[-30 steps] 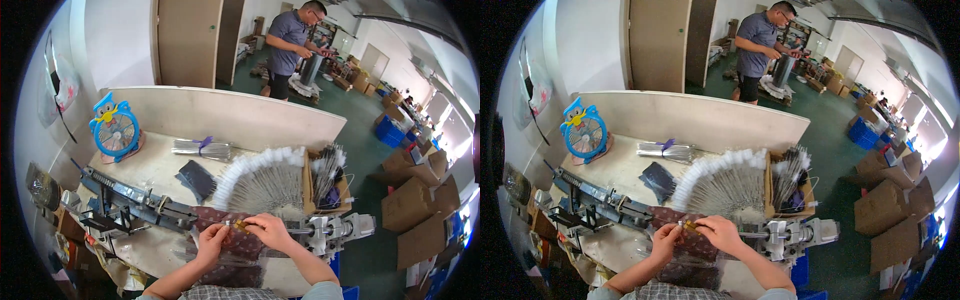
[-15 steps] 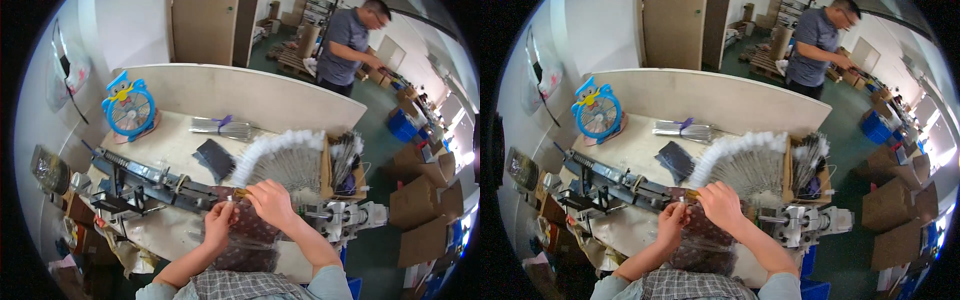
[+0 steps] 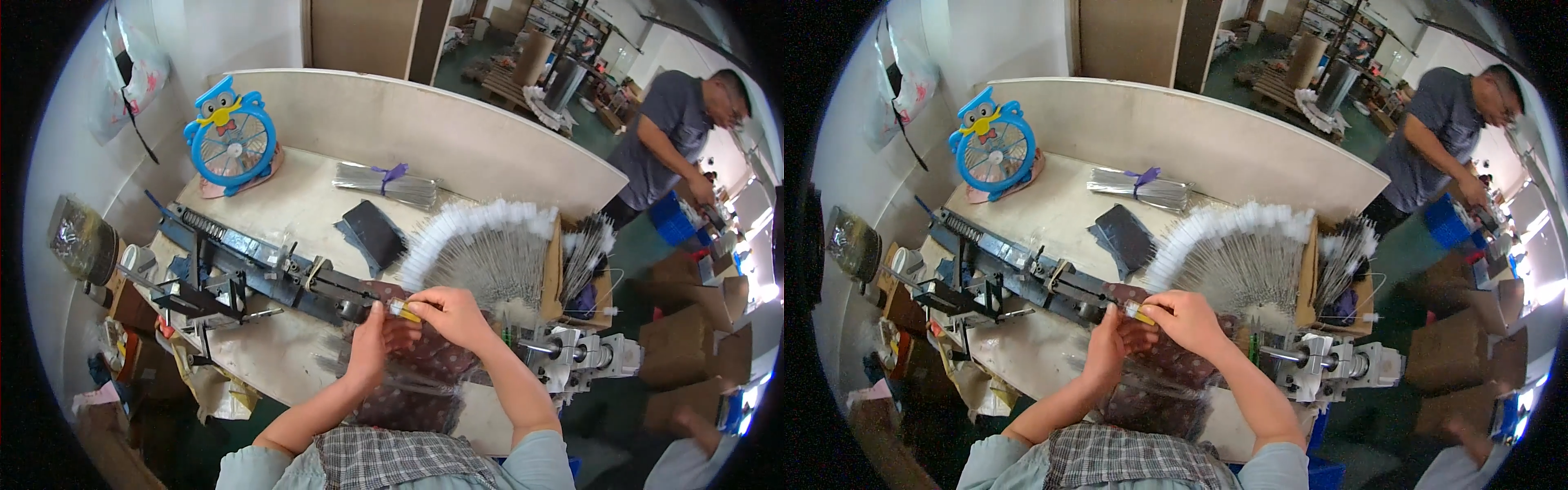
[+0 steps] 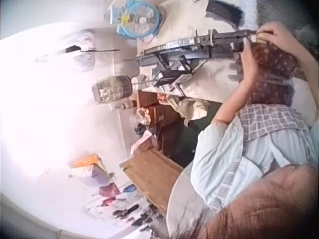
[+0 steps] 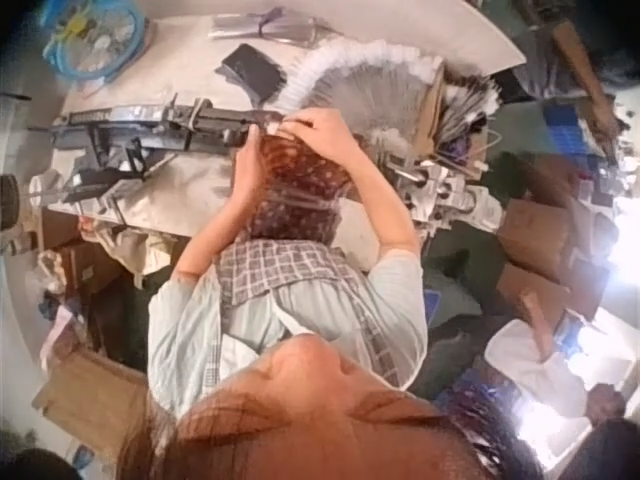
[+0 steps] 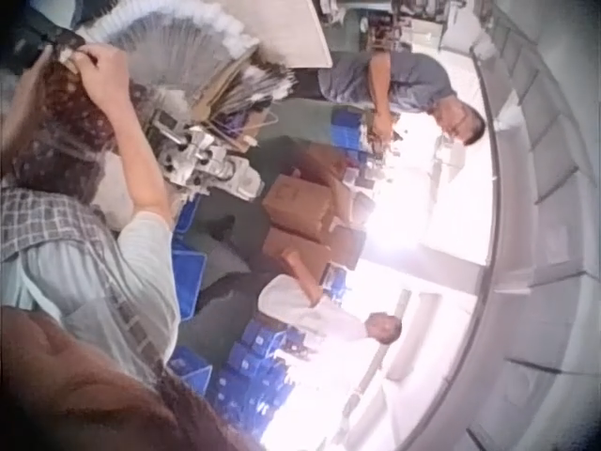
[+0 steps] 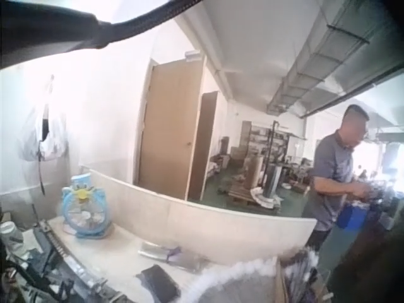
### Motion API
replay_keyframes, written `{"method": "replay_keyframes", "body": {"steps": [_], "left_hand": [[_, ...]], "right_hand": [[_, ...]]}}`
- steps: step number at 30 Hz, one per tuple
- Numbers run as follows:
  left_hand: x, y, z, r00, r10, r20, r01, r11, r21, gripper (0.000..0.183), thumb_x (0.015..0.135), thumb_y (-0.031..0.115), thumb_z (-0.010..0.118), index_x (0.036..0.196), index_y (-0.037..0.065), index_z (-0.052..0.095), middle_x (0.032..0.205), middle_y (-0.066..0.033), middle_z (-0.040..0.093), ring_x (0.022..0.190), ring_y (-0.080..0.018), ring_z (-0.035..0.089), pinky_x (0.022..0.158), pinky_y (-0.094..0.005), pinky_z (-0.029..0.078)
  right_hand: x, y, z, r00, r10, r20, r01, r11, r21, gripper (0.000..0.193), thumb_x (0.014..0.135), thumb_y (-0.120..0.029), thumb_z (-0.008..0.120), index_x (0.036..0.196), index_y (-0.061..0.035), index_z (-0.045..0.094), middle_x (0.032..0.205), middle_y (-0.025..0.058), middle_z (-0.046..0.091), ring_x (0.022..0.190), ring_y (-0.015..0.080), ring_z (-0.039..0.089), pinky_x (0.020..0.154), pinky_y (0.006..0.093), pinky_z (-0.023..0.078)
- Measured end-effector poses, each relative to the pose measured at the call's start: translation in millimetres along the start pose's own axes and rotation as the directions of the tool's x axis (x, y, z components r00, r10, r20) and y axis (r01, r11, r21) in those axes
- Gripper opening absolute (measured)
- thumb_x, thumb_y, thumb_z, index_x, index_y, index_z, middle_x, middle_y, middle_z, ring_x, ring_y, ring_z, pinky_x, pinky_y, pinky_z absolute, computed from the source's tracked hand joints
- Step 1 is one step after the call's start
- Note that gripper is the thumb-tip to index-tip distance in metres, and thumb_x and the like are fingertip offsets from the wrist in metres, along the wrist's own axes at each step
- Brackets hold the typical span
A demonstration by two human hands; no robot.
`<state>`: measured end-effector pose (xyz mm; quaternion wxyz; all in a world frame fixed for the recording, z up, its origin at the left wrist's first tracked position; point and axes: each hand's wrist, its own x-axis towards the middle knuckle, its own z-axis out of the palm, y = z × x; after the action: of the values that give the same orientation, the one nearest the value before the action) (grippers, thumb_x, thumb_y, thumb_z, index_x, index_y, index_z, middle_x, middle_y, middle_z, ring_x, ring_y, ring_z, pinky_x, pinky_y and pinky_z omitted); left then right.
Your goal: Manually assemble and secure components using a bench-mounted fixture and small tools.
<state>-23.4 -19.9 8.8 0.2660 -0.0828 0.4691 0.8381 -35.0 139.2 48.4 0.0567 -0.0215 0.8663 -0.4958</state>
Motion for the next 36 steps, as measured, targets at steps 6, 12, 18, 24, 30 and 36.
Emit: {"method": "replay_keyframes", "body": {"steps": [6,12,18,24,30,36], "left_hand": [[-1.8,-9.5,13.1,0.985,0.082,-0.153,-0.115,0.970,-0.216,0.040,0.094,0.041,0.037,0.102,0.005,0.053,0.092,-0.0068,0.061,0.087,-0.0182,0.059,0.081,-0.0331,0.045],[0.2,-12.7,13.4,0.977,0.139,-0.161,-0.180,0.944,-0.277,0.021,0.092,0.026,0.045,0.094,0.006,0.053,0.085,-0.0032,0.058,0.076,-0.0123,0.056,0.073,-0.0290,0.046],[0.4,-20.6,10.9,0.970,0.220,-0.099,-0.240,0.919,-0.312,0.011,0.089,0.016,0.050,0.087,0.005,0.053,0.077,-0.0005,0.055,0.067,-0.0082,0.052,0.067,-0.0242,0.045],[-2.0,-10.0,18.6,0.968,0.194,-0.162,-0.233,0.933,-0.274,0.007,0.088,0.011,0.052,0.087,0.003,0.052,0.074,0.0015,0.049,0.064,-0.0064,0.047,0.068,-0.0245,0.044],[-1.0,-12.0,20.8,0.963,0.204,-0.174,-0.239,0.947,-0.215,0.006,0.087,0.008,0.052,0.089,0.002,0.052,0.076,0.0002,0.052,0.068,-0.0083,0.050,0.069,-0.0254,0.044],[-2.0,-10.4,17.9,0.967,0.201,-0.155,-0.239,0.929,-0.284,0.007,0.087,0.008,0.051,0.092,0.002,0.051,0.074,0.0007,0.050,0.065,-0.0073,0.048,0.066,-0.0250,0.043]], "right_hand": [[-14.1,-9.0,16.8,0.829,-0.519,-0.208,0.334,0.758,-0.561,0.028,0.069,-0.021,0.070,0.092,-0.0074,0.065,0.087,0.0029,0.061,0.082,0.0223,0.055,0.070,0.0346,0.045],[-12.6,-8.2,23.0,0.767,-0.593,-0.246,0.334,0.696,-0.636,0.030,0.065,-0.020,0.071,0.092,-0.0108,0.066,0.089,-0.0007,0.060,0.089,0.0194,0.054,0.075,0.0336,0.041],[-14.7,-5.1,18.8,0.736,-0.648,-0.195,0.416,0.661,-0.624,0.023,0.065,-0.018,0.071,0.088,-0.0149,0.068,0.090,-0.0013,0.060,0.089,0.0193,0.054,0.076,0.0338,0.040],[-20.1,-2.9,12.3,0.768,-0.616,-0.174,0.391,0.667,-0.635,0.023,0.065,-0.020,0.072,0.088,-0.0154,0.069,0.089,-0.0008,0.061,0.089,0.0201,0.054,0.077,0.0342,0.040],[-24.8,0.1,7.9,0.762,-0.625,-0.169,0.405,0.665,-0.628,0.026,0.065,-0.018,0.072,0.091,-0.0141,0.067,0.090,-0.0001,0.060,0.089,0.0200,0.054,0.076,0.0342,0.041],[-22.8,-5.6,12.8,0.779,-0.609,-0.151,0.407,0.674,-0.617,0.026,0.064,-0.018,0.073,0.089,-0.0124,0.068,0.093,0.0023,0.061,0.089,0.0217,0.055,0.076,0.0354,0.043]]}}
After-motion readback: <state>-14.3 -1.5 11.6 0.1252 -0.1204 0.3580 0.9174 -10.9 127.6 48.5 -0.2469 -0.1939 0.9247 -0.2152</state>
